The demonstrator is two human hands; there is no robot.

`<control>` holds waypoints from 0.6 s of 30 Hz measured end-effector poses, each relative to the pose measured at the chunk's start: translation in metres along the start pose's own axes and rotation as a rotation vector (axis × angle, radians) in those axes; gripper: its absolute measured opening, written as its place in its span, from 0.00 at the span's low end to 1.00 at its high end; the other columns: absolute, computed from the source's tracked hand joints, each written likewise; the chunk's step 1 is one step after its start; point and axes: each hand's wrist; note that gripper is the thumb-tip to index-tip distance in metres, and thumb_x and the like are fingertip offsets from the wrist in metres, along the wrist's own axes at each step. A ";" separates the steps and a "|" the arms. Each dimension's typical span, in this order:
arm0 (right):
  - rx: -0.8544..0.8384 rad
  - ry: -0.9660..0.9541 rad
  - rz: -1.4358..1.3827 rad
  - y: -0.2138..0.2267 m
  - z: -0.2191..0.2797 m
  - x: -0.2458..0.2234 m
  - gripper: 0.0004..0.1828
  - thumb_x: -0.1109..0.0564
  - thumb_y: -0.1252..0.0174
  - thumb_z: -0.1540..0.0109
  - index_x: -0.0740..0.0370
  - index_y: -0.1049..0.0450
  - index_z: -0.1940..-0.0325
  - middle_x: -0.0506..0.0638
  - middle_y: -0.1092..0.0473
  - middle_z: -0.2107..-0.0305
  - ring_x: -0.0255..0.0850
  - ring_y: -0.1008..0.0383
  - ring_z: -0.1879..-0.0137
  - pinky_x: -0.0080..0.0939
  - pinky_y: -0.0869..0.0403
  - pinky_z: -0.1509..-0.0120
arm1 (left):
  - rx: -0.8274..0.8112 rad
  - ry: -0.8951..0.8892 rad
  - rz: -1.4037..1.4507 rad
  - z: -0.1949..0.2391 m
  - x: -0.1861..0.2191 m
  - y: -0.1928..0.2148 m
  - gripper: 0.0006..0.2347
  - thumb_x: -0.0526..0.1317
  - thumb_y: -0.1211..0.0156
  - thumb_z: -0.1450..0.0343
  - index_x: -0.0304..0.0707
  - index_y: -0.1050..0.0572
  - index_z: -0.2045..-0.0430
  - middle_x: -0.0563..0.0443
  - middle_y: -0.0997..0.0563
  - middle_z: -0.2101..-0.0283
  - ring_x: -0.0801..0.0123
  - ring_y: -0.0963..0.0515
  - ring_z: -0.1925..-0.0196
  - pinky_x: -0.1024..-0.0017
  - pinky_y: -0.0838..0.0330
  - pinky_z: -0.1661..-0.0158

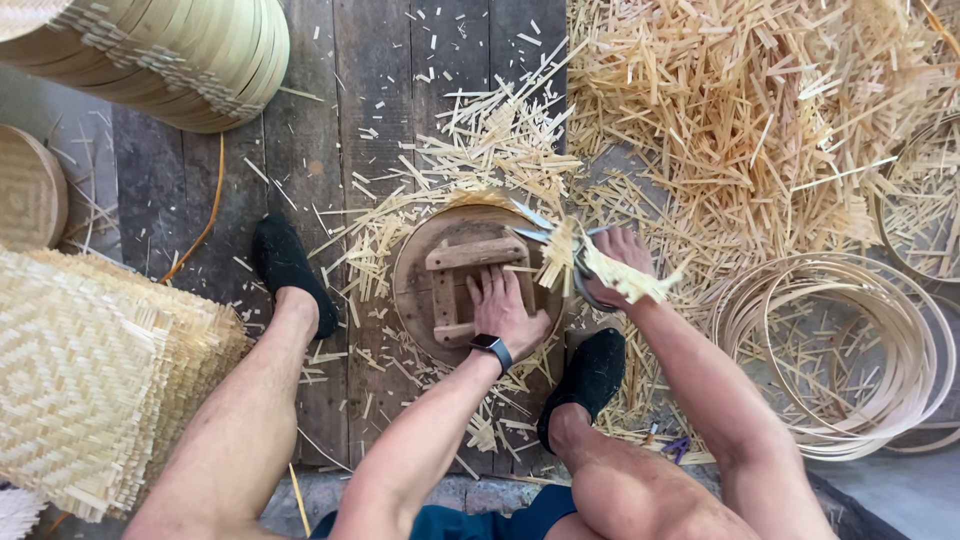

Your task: The person sits on the floor and repeatedly places a woven mat over a circular bamboo frame, then uses shears to trim the excess matting flush with the frame edge. The finished pieces are stacked nearby.

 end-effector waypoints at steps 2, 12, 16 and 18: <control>-0.051 -0.053 -0.050 -0.005 -0.006 -0.003 0.22 0.46 0.45 0.46 0.68 0.28 0.58 0.63 0.27 0.65 0.55 0.23 0.59 0.53 0.23 0.56 | 0.028 -0.071 -0.029 0.005 -0.004 -0.003 0.46 0.54 0.34 0.42 0.18 0.46 0.35 0.22 0.43 0.30 0.37 0.49 0.24 0.40 0.68 0.27; -0.204 -0.108 -0.080 0.019 0.003 0.002 0.28 0.40 0.46 0.38 0.72 0.28 0.58 0.63 0.28 0.72 0.52 0.24 0.67 0.53 0.24 0.59 | -0.062 -0.404 -0.195 0.012 -0.033 0.015 0.47 0.53 0.33 0.44 0.17 0.46 0.35 0.21 0.41 0.31 0.38 0.46 0.26 0.42 0.63 0.28; -0.241 -0.125 -0.013 0.008 -0.011 -0.005 0.24 0.41 0.46 0.41 0.68 0.27 0.59 0.62 0.27 0.69 0.52 0.22 0.63 0.54 0.24 0.59 | -0.153 -0.422 -0.246 0.014 -0.042 0.023 0.47 0.53 0.29 0.44 0.21 0.46 0.35 0.27 0.40 0.30 0.42 0.45 0.25 0.45 0.63 0.27; -0.375 -0.216 -0.077 0.013 0.001 0.006 0.20 0.44 0.50 0.34 0.63 0.27 0.53 0.61 0.26 0.60 0.52 0.22 0.56 0.54 0.23 0.52 | -0.216 -0.495 -0.321 0.011 -0.050 0.029 0.49 0.53 0.26 0.46 0.23 0.46 0.34 0.28 0.41 0.30 0.44 0.46 0.25 0.47 0.63 0.27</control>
Point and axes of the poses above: each hand's wrist, its own z-axis away from the middle knuckle, its own y-axis out of the back of the hand, x = y × z
